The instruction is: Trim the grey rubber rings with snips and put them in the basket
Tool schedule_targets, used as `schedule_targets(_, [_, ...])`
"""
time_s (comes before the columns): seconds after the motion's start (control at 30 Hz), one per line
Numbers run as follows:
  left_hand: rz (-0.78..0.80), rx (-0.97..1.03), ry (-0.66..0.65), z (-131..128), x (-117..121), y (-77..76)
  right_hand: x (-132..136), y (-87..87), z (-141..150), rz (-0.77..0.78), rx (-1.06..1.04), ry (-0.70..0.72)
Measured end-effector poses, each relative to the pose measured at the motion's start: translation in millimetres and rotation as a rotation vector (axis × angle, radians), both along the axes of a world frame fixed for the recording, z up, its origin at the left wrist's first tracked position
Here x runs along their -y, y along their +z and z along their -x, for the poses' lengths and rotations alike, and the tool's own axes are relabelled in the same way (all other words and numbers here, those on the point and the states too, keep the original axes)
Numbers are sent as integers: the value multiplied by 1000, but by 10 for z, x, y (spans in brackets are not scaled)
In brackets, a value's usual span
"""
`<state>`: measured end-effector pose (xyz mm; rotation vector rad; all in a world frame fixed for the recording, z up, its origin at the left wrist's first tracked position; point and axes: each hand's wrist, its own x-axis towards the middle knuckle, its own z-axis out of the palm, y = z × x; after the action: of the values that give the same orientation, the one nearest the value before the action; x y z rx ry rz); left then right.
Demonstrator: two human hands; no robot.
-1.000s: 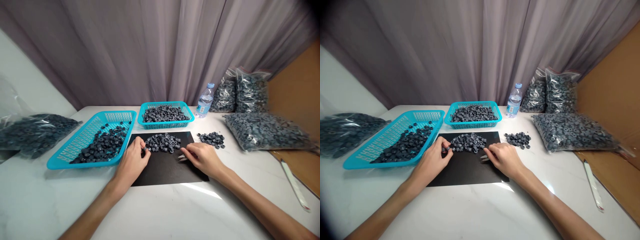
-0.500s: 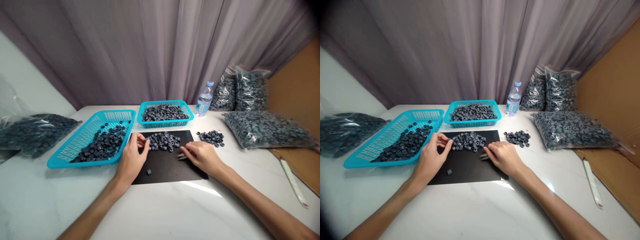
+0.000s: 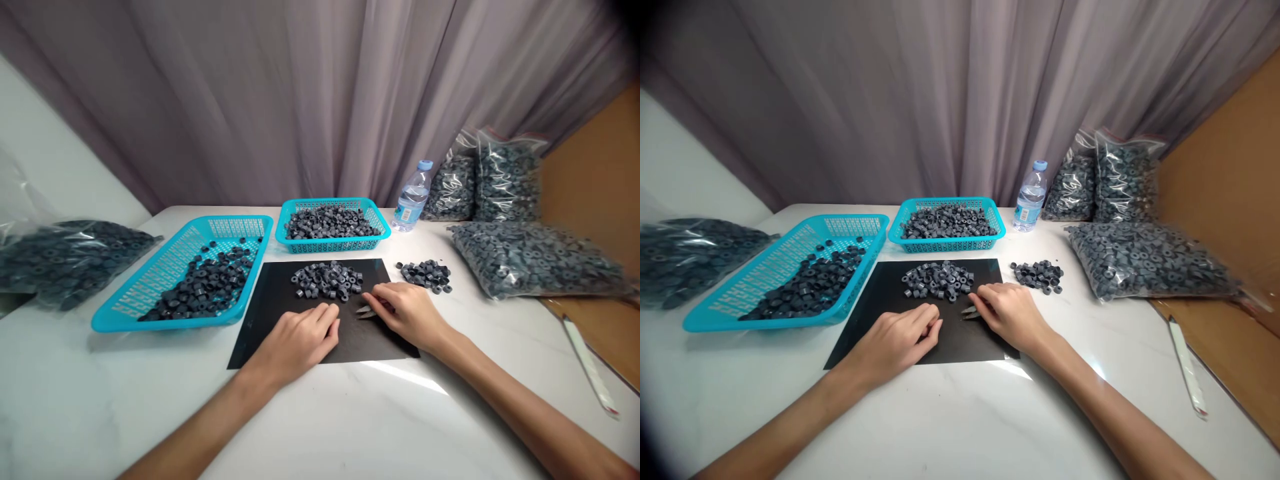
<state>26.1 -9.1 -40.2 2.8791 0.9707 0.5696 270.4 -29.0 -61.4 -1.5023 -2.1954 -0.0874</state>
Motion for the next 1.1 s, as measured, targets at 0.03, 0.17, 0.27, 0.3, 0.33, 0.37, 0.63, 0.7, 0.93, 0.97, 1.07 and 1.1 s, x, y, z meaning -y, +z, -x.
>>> schedule_targets(0.03, [11,4,11,16,-16,4,3,-2,3,1,0,2])
schedule_targets(0.17, [40,37,28,64,-73,-4,12,-4,17,0,3,12])
schedule_targets(0.27, [60,84,60,87,-112,-5,13,3,22,-4,6,13])
schedule_targets(0.3, [66,98,75,92,-122,1,12,6,23,-5,8,14])
schedule_targets(0.33, [74,110,90,94,-131,9,11,8,23,-6,9,15])
schedule_targets(0.37, [83,118,102,94,-138,18,8,9,23,-7,10,17])
schedule_targets(0.63, [180,99,113,78,-155,83,-1,-2,7,-15,13,24])
schedule_targets(0.7, [229,75,83,81,-153,100,3,-6,1,-15,14,25])
schedule_targets(0.93, [324,-9,-32,99,-131,146,-1,-17,-1,-12,19,22])
schedule_targets(0.97, [326,-15,-30,107,-132,151,0,-19,-2,-11,20,22])
schedule_targets(1.07, [330,-30,-42,134,-141,179,2,-24,-6,-8,22,22])
schedule_targets(1.1, [326,-45,-48,142,-142,192,3,-24,-9,-9,22,23])
